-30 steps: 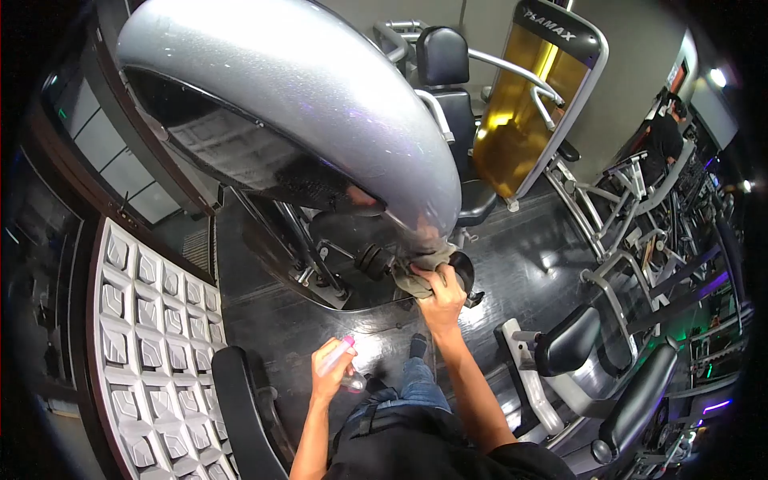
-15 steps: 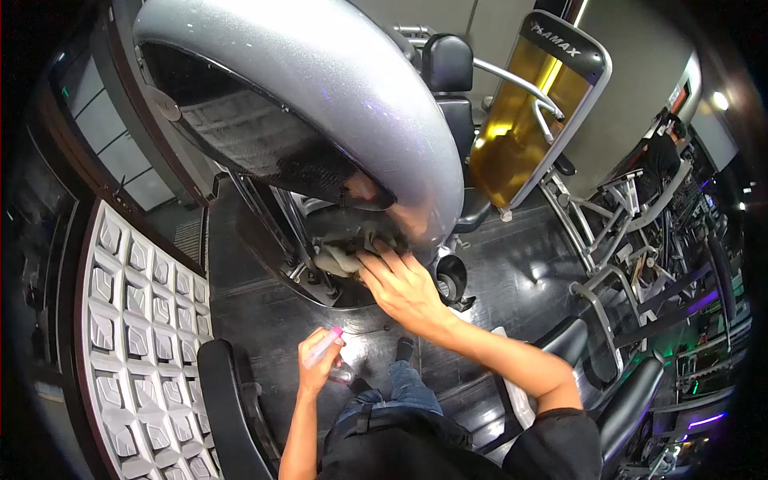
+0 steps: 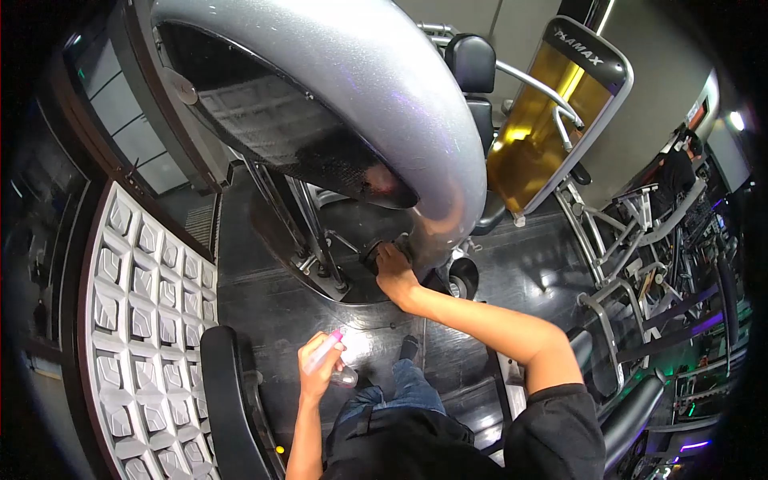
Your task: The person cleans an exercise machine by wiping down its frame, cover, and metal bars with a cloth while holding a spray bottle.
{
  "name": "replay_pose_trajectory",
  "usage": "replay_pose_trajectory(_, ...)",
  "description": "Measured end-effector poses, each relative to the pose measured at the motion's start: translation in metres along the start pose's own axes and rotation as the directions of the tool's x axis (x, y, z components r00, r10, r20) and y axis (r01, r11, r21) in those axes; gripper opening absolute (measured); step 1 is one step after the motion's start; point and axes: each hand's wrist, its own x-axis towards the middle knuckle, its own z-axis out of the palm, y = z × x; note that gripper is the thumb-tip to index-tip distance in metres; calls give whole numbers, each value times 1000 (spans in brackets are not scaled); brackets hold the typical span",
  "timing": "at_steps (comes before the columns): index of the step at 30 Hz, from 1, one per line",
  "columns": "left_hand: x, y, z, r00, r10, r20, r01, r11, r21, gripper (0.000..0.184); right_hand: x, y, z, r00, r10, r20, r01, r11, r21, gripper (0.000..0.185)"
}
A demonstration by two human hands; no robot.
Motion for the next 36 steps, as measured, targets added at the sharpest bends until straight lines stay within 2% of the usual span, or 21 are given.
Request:
replay_pose_trajectory(1,-1,2,0,1000,2,-11,-2,1000,-8,15,1,2,-7,1000,-5,-3,5,1000,-1,34)
replay_pose_trajectory(3,-1,6,-1,1000,7,-28,-8,1000,-19,15,6,11,-24,975,3,220,-11,999,39,40)
replay_pose_trajectory(4,-1,9,-1,1000,13,-17,-13,1000,-8,15,0,19,-39,976,1,218,-10,999,38,40)
replay_pose_trajectory(6,0,13,-2,1000,20,-3,-20,1000,1,15,-20,38,-69,997,-5,80,9,998,-60,42)
replay_pose_trajectory(7,0,14,0,1000,15,-9,-15,1000,3,16,-30,42,-79,997,-3,82,8,998,-62,42)
replay_pose_trajectory(9,2,14,0,1000,10,-12,-10,1000,4,16,-51,45,-97,988,82,-132,-85,996,-23,39)
replay_pose_trajectory(10,3,14,0,1000,2,3,-2,1000,3,15,-60,47,-108,988,84,-130,-87,996,-23,39)
replay_pose_trajectory(11,4,13,1,1000,-7,19,7,1000,2,15,-68,49,-117,977,78,-197,-83,996,-16,40)
replay_pose_trajectory(13,7,8,4,999,-14,34,14,1000,-14,15,-79,47,-113,930,124,-347,-123,992,24,36)
replay_pose_trajectory(14,8,6,6,999,-20,45,21,999,-26,14,-82,46,-102,930,129,-343,-129,991,24,36)
replay_pose_trajectory(16,11,6,11,997,-33,65,35,999,-36,14,-87,47,-72,816,155,-556,-75,984,165,35)
replay_pose_trajectory(17,12,6,12,996,-48,76,51,998,-47,13,-89,46,-55,786,194,-588,-57,968,243,35)
replay_pose_trajectory(20,16,7,11,990,-23,141,24,1000,-7,12,-98,37,-14,791,240,-562,-39,938,346,33)
replay_pose_trajectory(23,22,9,12,985,5,172,-11,999,30,12,-106,29,28,780,239,-578,1,924,382,29)
replay_pose_trajectory(26,25,10,14,984,27,175,-28,1000,7,14,-116,39,30,763,262,-591,39,894,446,25)
replay_pose_trajectory(28,27,16,14,984,34,177,-39,999,24,15,-123,54,12,648,359,-672,30,869,493,21)
replay_pose_trajectory(32,33,13,11,975,86,204,-108,989,99,18,-128,65,-20,432,543,-720,18,793,609,40)
replay_pose_trajectory(35,32,31,21,980,78,184,-91,994,62,20,-114,68,-34,163,739,-654,6,662,749,44)
replay_pose_trajectory(36,32,30,21,980,79,180,-92,994,61,20,-109,64,-32,165,737,-656,9,664,748,44)
